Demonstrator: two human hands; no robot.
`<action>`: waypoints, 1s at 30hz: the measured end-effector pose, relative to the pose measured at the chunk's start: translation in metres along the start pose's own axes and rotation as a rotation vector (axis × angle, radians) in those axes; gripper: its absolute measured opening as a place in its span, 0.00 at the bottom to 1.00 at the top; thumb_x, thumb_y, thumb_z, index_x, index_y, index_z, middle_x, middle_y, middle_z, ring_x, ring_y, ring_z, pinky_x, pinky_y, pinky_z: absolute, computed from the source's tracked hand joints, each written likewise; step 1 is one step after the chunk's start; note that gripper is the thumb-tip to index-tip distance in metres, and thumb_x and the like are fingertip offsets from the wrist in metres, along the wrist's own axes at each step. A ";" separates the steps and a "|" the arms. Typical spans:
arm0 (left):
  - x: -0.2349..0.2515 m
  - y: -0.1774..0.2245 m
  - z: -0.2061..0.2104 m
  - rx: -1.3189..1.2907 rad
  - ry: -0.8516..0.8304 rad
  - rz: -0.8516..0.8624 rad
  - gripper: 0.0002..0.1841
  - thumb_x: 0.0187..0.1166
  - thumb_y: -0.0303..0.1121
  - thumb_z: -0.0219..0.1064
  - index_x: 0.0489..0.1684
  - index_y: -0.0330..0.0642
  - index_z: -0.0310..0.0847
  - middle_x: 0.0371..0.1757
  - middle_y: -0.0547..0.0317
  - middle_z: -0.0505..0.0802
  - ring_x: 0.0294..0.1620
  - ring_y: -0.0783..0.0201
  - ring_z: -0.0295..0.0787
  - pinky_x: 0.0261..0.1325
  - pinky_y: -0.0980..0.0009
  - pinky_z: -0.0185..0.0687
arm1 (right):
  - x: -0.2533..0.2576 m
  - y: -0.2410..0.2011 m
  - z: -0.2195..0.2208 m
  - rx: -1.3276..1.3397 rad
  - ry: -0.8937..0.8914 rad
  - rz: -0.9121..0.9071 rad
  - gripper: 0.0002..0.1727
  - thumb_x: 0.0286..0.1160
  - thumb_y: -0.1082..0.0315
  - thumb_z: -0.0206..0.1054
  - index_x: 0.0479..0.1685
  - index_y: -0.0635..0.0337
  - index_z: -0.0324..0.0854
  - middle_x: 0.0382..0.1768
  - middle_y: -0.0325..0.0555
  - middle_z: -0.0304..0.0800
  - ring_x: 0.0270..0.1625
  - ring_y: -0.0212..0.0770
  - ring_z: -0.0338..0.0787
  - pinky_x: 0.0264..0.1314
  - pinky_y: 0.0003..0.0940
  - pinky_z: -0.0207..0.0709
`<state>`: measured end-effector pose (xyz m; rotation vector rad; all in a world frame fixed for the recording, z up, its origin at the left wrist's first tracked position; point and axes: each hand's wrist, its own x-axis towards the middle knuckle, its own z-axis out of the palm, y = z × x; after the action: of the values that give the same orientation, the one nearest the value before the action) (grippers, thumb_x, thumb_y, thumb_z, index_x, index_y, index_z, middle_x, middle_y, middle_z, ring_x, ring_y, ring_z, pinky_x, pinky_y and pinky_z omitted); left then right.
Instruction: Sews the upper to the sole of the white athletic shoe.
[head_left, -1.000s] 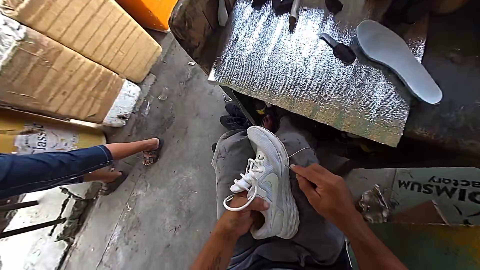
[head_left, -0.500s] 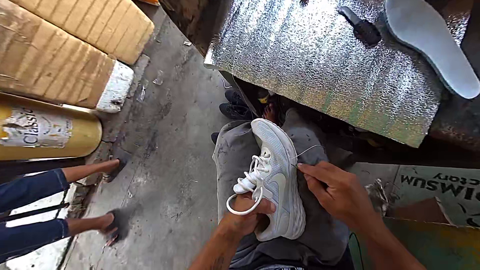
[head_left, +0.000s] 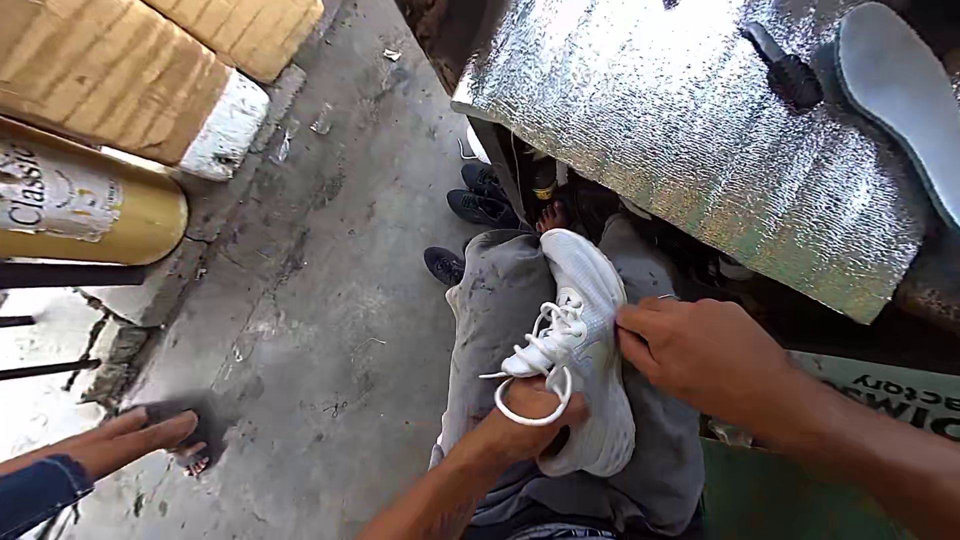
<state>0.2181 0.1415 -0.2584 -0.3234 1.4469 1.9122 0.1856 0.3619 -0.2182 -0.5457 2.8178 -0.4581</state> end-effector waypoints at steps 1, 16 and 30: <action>0.000 0.001 0.001 0.017 -0.005 -0.019 0.14 0.52 0.17 0.70 0.26 0.53 0.86 0.26 0.75 0.93 0.30 0.81 0.89 0.37 0.79 0.87 | 0.003 -0.004 -0.001 -0.022 -0.034 0.000 0.12 0.81 0.60 0.60 0.35 0.53 0.86 0.26 0.45 0.85 0.24 0.48 0.87 0.19 0.47 0.75; -0.129 -0.079 -0.200 0.619 0.525 -0.051 0.19 0.85 0.42 0.62 0.66 0.44 0.88 0.57 0.57 0.96 0.55 0.61 0.94 0.63 0.59 0.88 | 0.022 0.023 -0.019 -0.002 -0.205 -0.033 0.18 0.80 0.47 0.57 0.27 0.41 0.84 0.19 0.30 0.81 0.24 0.35 0.83 0.22 0.46 0.72; -0.065 -0.028 -0.079 1.097 0.295 0.955 0.07 0.79 0.42 0.69 0.37 0.56 0.91 0.60 0.58 0.90 0.64 0.61 0.83 0.66 0.61 0.75 | 0.000 -0.021 -0.007 -0.353 0.040 -0.017 0.19 0.85 0.58 0.58 0.36 0.61 0.89 0.32 0.58 0.91 0.34 0.63 0.93 0.33 0.63 0.81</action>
<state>0.2667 0.0478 -0.2685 0.7533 2.9139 1.3278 0.1899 0.3454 -0.2044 -0.6322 2.9495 0.0314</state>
